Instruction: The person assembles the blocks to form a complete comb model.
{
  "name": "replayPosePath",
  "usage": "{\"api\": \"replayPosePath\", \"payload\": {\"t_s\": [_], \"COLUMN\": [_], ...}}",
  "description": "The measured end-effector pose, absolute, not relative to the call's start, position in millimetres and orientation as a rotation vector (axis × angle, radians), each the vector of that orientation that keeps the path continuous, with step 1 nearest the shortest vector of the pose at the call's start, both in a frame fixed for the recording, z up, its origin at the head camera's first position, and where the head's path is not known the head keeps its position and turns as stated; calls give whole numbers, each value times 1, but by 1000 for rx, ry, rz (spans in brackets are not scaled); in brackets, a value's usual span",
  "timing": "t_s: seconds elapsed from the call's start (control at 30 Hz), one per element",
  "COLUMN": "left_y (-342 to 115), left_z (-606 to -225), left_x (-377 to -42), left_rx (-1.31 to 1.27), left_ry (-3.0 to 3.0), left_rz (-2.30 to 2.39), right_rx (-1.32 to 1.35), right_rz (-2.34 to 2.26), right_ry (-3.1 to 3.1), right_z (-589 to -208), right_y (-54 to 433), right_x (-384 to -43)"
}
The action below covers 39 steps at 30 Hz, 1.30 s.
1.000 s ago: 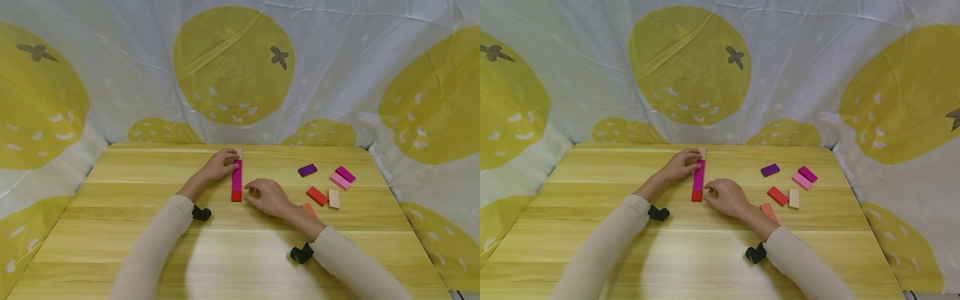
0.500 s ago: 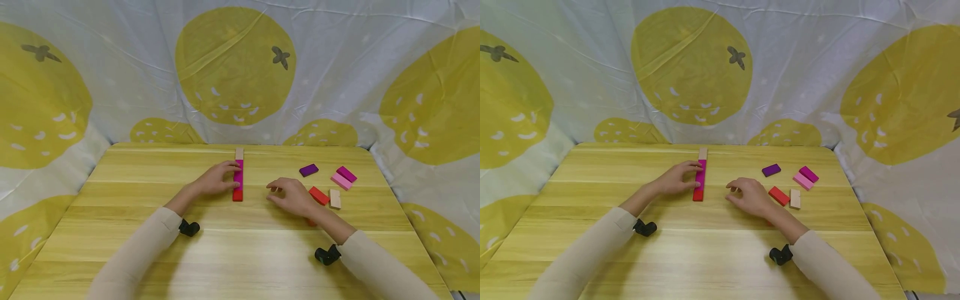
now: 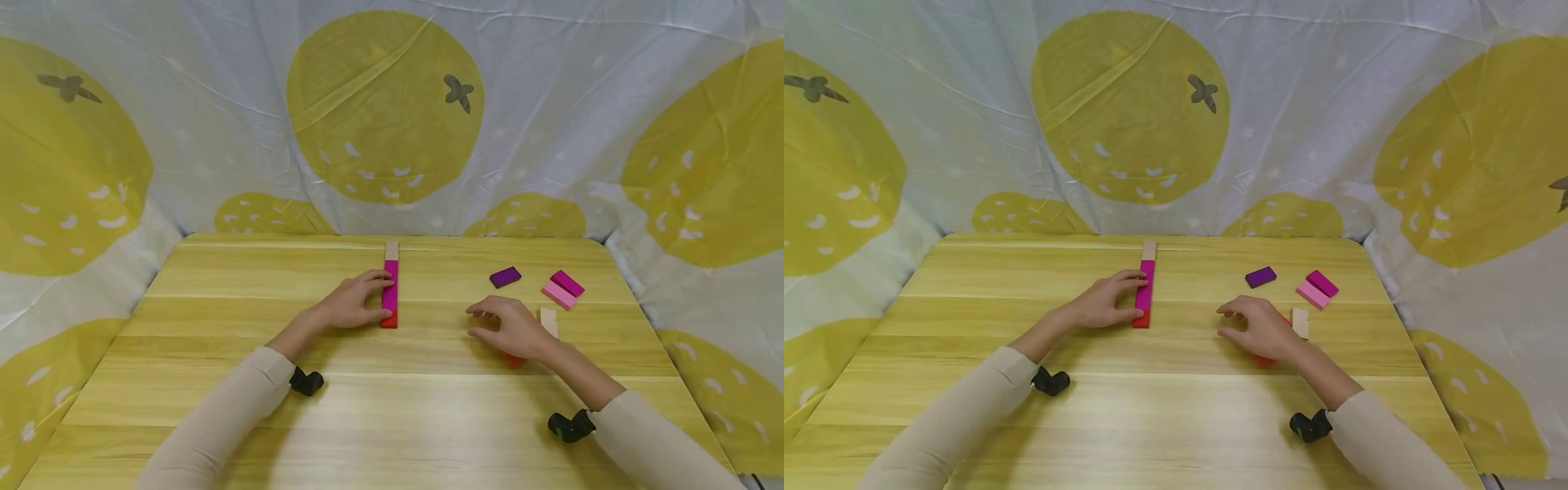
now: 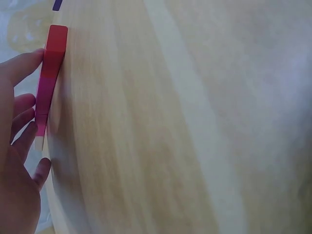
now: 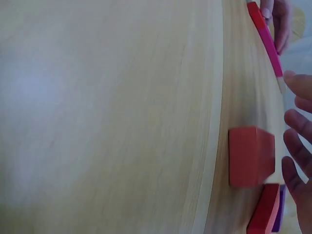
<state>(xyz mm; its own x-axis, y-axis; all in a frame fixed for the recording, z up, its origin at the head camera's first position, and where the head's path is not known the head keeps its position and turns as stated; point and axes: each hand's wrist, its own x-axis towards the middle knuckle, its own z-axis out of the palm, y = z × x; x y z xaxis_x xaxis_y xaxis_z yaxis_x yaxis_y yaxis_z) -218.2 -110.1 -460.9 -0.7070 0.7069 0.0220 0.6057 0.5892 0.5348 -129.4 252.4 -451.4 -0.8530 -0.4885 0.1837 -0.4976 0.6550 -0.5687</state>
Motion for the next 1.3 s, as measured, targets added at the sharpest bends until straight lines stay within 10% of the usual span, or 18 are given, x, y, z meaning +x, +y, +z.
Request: {"api": "replayPosePath", "payload": {"t_s": [1.3], "left_y": [-110], "left_z": [-457], "left_x": [-218], "left_rx": [1108], "left_ry": [2611], "left_rz": [752], "right_rx": [1053], "right_rz": [777], "right_ry": [-3120], "right_z": [-438], "right_y": [297], "right_x": [-104]}}
